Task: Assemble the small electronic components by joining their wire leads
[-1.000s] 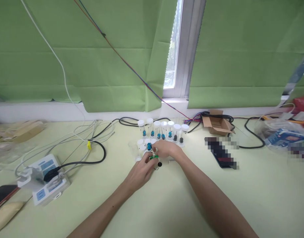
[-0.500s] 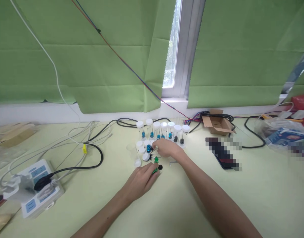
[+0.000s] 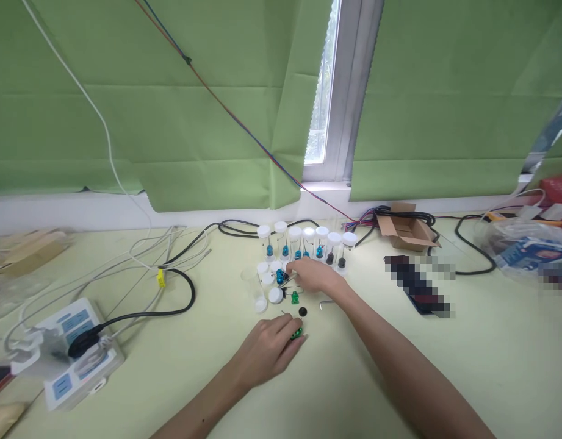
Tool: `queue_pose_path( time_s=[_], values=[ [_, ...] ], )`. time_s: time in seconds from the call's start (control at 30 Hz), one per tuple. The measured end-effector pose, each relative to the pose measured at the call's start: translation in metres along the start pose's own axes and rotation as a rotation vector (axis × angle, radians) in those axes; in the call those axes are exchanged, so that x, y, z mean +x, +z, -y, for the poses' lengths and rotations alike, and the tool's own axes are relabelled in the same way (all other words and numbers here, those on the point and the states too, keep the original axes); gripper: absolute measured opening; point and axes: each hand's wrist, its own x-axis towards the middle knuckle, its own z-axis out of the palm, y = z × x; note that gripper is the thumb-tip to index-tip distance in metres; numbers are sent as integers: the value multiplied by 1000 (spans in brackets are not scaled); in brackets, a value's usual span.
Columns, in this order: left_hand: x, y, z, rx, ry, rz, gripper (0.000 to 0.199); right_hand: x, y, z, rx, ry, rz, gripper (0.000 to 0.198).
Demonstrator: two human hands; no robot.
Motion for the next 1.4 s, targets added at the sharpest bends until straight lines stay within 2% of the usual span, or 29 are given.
queue_pose_path(
  time_s=[0.5,0.87,1.17,1.4],
  values=[
    [1,-1,0,-9,-21,-24,9,1,5,3,-93,3,51,23],
    [0,-1,-1,-12,-42,-45,12,-4,-3,7,-140,19,78,18],
    [1,1,1,-41,-200,-163,10,-9,-14,12,-166,9,108,18],
    [1,2,1,-56,-268,-207,12,-27,-35,22,-166,-1,91,19]
  ],
)
